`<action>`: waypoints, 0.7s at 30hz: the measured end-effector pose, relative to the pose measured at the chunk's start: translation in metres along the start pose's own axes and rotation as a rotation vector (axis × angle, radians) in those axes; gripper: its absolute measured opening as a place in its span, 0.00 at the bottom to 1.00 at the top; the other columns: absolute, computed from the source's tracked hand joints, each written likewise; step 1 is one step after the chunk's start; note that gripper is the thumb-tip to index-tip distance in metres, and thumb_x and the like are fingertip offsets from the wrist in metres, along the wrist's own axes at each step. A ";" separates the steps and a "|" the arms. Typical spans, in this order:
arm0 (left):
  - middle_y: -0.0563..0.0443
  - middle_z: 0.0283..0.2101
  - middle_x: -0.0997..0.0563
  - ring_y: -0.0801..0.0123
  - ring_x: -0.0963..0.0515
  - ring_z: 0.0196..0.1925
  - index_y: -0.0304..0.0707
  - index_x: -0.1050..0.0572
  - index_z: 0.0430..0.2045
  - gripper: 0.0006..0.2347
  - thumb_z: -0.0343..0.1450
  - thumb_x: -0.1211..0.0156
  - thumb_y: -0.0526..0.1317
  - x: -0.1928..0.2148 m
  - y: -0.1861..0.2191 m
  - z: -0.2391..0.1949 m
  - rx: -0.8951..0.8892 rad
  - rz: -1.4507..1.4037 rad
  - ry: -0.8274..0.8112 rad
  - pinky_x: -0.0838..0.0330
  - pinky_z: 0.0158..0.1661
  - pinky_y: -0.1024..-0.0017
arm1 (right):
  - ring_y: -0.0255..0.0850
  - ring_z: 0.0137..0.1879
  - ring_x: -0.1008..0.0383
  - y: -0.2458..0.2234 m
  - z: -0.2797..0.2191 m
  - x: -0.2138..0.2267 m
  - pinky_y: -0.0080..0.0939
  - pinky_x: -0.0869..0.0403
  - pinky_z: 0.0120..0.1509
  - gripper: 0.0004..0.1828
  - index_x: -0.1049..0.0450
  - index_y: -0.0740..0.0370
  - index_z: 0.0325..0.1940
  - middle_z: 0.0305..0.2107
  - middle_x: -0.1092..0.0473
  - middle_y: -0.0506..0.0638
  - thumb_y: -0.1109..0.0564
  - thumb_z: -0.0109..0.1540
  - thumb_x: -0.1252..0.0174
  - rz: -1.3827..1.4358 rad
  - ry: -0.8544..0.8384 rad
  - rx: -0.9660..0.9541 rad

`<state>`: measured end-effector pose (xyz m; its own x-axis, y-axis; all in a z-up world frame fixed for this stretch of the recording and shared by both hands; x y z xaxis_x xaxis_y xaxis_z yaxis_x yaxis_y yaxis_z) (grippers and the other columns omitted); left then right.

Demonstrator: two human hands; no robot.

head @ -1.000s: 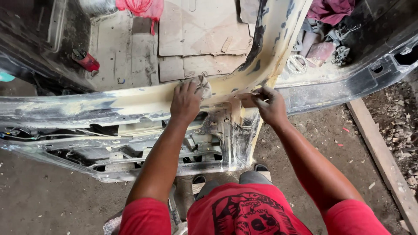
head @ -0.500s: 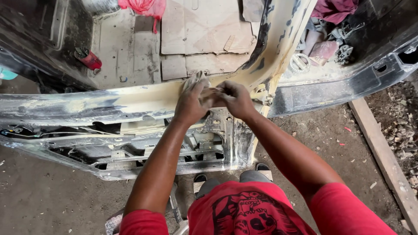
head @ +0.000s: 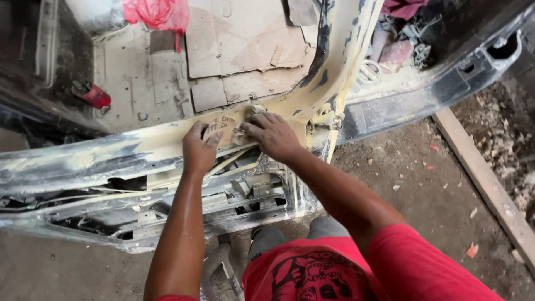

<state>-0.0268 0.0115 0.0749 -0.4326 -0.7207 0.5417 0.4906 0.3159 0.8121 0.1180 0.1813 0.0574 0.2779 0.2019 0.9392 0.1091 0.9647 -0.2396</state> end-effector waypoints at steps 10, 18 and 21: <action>0.49 0.43 0.17 0.67 0.16 0.35 0.43 0.23 0.41 0.07 0.71 0.40 0.34 -0.089 0.023 0.004 -0.128 0.050 -0.241 0.17 0.34 0.66 | 0.41 0.67 0.32 0.128 -0.081 0.074 0.40 0.30 0.72 0.11 0.21 0.48 0.54 0.65 0.30 0.47 0.57 0.70 0.46 -0.385 0.325 -0.014; 0.48 0.34 0.27 0.54 0.23 0.40 0.42 0.25 0.28 0.02 0.67 0.38 0.35 -0.152 0.061 -0.003 -0.673 0.550 -0.028 0.29 0.41 0.55 | 0.41 0.60 0.34 0.161 -0.082 0.090 0.40 0.31 0.61 0.17 0.21 0.46 0.62 0.64 0.32 0.42 0.52 0.69 0.42 -0.342 0.277 0.081; 0.46 0.35 0.27 0.52 0.23 0.39 0.41 0.25 0.28 0.07 0.69 0.35 0.42 -0.178 0.087 0.011 -0.690 0.457 0.061 0.32 0.39 0.53 | 0.43 0.60 0.35 0.164 -0.087 0.092 0.41 0.31 0.62 0.19 0.22 0.45 0.61 0.62 0.31 0.43 0.50 0.65 0.44 -0.371 0.253 0.107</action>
<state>0.0847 0.1738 0.0518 -0.0465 -0.6515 0.7572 0.9705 0.1502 0.1888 0.2441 0.3436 0.0835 0.4647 -0.1954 0.8636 0.1501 0.9786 0.1407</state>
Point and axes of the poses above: each hand's wrist, its own z-axis towards the middle knuckle, its own x-axis out of the back of the hand, y = z × x, the point moved 2 cm from there along z, towards the middle knuckle
